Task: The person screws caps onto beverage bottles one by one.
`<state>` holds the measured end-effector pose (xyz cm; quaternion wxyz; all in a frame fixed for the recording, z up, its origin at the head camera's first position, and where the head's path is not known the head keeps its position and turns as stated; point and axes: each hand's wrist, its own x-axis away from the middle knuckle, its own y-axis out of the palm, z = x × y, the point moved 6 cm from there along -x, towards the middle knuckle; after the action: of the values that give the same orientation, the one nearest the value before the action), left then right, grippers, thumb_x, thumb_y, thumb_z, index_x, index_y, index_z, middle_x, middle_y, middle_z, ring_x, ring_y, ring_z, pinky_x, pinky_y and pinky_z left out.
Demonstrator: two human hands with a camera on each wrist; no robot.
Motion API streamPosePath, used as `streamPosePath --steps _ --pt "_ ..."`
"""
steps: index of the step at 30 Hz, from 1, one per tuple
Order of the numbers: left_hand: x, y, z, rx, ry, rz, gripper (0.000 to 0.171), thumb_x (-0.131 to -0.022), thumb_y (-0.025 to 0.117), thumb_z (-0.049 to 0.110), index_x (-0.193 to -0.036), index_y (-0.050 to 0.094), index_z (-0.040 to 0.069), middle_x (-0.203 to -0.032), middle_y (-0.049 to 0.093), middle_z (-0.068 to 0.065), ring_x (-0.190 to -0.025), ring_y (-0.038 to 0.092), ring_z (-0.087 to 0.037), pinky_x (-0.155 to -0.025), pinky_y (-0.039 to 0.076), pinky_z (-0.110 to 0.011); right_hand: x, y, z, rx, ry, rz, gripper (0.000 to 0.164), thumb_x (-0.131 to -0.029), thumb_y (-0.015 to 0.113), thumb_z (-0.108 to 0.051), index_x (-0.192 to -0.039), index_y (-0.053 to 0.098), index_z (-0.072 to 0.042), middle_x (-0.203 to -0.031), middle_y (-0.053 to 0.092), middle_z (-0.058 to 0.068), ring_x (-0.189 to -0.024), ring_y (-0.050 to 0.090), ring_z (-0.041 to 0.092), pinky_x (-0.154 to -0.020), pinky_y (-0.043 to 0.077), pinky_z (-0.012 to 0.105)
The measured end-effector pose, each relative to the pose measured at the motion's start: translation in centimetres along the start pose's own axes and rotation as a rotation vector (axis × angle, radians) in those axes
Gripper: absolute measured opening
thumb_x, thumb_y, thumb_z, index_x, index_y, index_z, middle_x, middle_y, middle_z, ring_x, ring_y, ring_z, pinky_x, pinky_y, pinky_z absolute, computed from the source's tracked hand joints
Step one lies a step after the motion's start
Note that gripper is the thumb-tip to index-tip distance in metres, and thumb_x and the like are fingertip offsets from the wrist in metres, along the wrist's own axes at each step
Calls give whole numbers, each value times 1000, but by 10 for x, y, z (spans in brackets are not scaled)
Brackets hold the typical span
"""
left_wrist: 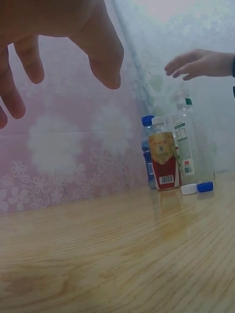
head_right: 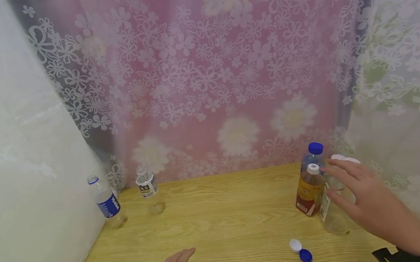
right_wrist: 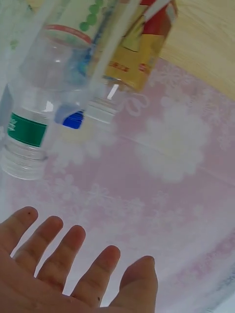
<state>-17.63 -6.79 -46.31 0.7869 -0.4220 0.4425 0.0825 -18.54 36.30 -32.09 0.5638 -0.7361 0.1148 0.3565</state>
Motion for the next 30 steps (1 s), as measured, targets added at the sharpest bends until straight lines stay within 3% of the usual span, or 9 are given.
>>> streamPosePath --steps 4,10,13,17,19,22,26,30 --pt "0 0 0 -19 13 -11 50 -85 72 55 -121 68 21 -104 72 2 -94 68 -16 -66 56 -27 8 10 -17 -28 -2 -31 68 -84 81 -18 -146 53 -19 -149 47 16 -129 43 48 -110 23 72" --pt "-2 0 0 -58 85 29 51 -94 56 62 -120 68 20 -101 72 1 -90 68 -18 -64 56 -29 20 31 -39 -47 29 -104 68 -86 80 -26 -147 51 -19 -150 46 11 -130 43 44 -96 34 73" --pt "-3 0 0 -81 107 68 55 -98 46 65 -116 70 19 -98 72 2 -86 68 -18 -61 54 -30 27 42 -47 -37 56 -149 66 -87 79 -32 -146 52 -19 -148 48 8 -129 45 38 -90 44 68" --pt "-4 2 0 -93 135 118 63 -99 36 68 -112 72 18 -95 73 2 -81 67 -18 -57 51 -31 34 55 -58 11 21 -152 68 -84 81 -37 -145 54 -23 -144 52 0 -124 48 24 -80 55 53" --pt "-5 3 -1 -96 155 141 66 -100 32 69 -111 72 17 -93 72 2 -80 67 -18 -56 51 -31 39 62 -62 33 0 -151 70 -83 82 -39 -146 53 -26 -144 53 -3 -124 48 20 -80 55 47" --pt "-6 5 -2 -110 172 163 70 -100 28 69 -109 73 16 -91 72 2 -78 66 -18 -56 50 -31 46 74 -64 11 2 -178 72 -84 80 -40 -149 49 -29 -145 53 -1 -126 49 24 -86 50 52" --pt "-7 6 -3 -133 180 157 73 -100 24 71 -108 73 16 -91 72 2 -78 66 -18 -55 49 -29 54 86 -67 -53 21 -212 74 -86 78 -38 -151 45 -32 -146 53 4 -126 52 35 -88 46 60" --pt "-10 4 -5 -129 162 89 77 -98 23 74 -113 71 16 -96 71 1 -82 65 -18 -55 47 -29 58 93 -72 -26 -19 -186 76 -82 81 -39 -150 47 -31 -144 55 1 -123 52 27 -85 50 58"
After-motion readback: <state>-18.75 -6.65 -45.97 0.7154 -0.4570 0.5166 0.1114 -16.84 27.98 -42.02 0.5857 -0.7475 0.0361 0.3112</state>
